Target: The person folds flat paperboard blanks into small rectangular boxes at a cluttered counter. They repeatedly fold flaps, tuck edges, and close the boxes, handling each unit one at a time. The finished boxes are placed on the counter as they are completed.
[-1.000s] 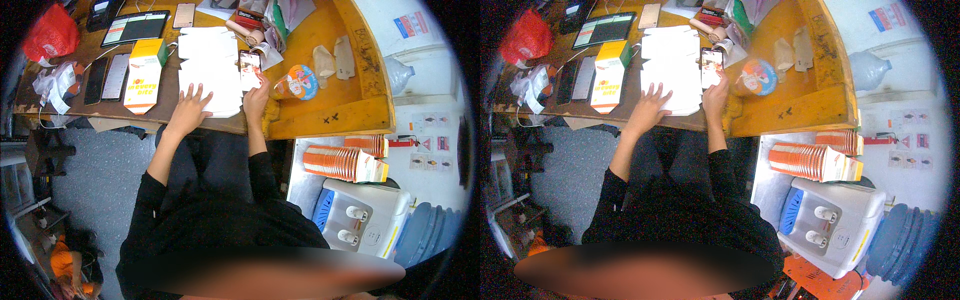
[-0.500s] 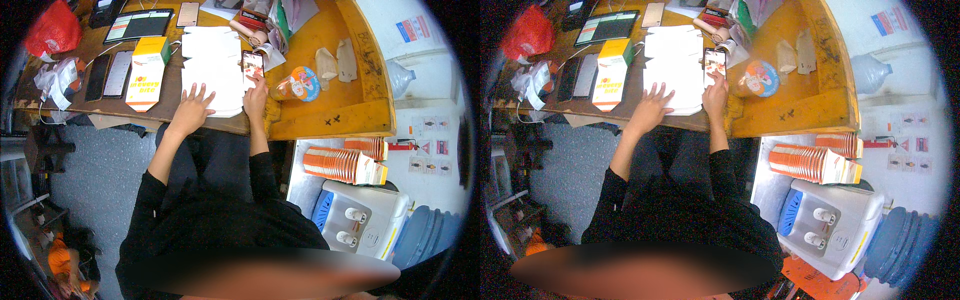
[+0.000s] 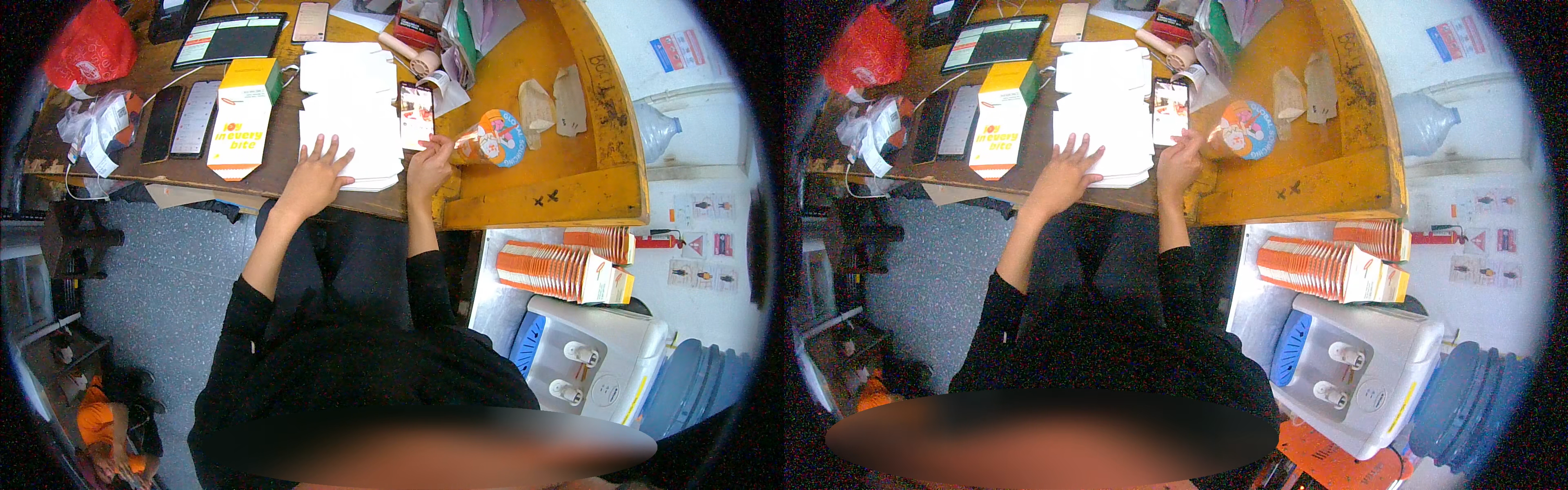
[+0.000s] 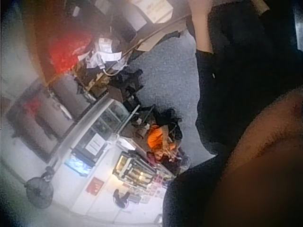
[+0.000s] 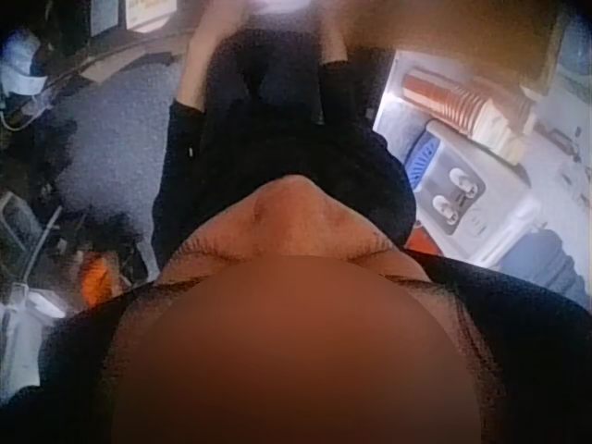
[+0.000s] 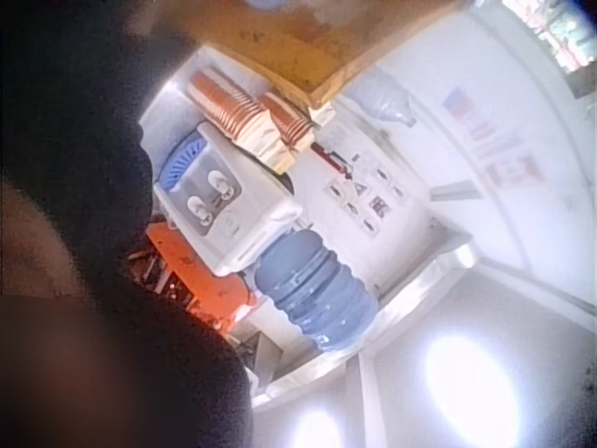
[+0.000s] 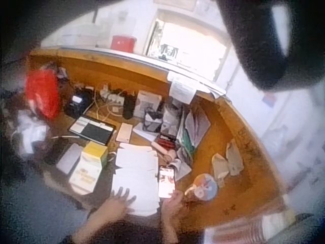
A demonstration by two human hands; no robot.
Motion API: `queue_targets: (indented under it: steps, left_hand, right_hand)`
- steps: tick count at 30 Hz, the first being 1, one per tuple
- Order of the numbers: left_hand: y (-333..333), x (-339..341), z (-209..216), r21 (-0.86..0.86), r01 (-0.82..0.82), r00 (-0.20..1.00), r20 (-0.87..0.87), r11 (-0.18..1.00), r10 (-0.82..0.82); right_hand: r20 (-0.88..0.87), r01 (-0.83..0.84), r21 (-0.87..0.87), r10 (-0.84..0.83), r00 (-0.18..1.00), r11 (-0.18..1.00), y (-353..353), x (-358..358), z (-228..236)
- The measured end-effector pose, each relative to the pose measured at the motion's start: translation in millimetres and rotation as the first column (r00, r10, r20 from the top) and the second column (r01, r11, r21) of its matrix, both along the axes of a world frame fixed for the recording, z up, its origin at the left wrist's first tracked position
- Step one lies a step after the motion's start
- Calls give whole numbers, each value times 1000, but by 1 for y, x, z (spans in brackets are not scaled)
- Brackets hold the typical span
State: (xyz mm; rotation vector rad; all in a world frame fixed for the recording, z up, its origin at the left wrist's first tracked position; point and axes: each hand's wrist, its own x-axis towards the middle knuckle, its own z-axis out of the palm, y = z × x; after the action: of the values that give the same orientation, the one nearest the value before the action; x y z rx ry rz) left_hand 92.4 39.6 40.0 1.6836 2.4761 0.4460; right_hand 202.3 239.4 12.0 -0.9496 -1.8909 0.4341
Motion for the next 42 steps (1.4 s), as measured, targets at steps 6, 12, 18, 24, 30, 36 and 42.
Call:
queue_targets:
  steps: [6,12,18,24,30,36,42]
  left_hand:
    - [-1,0,0,9,-2,1000,8,1000,2]
    - [-2,1,-2,33,5,999,-34,999,-4]
    - [-2,1,-8,16,-9,998,-66,1000,10]
    - [-3,-3,-6,443,-218,976,121,869,183]
    - [-12,-10,31,702,-562,822,414,437,392]
    - [-42,-7,77,695,-719,668,687,13,286]
    - [-84,16,102,687,-708,585,699,-163,411]
  right_hand:
    - [55,13,65,-17,998,998,-2,1,1]
    - [-56,54,9,-53,997,999,-3,5,-2]
    - [173,65,8,-65,983,998,-1,7,1]
    - [36,-51,12,51,998,999,0,1,9]
    - [28,-112,37,111,993,993,5,3,1]
    - [-18,-234,17,234,972,972,8,0,-1]
    - [136,-336,-22,335,932,942,11,0,2]
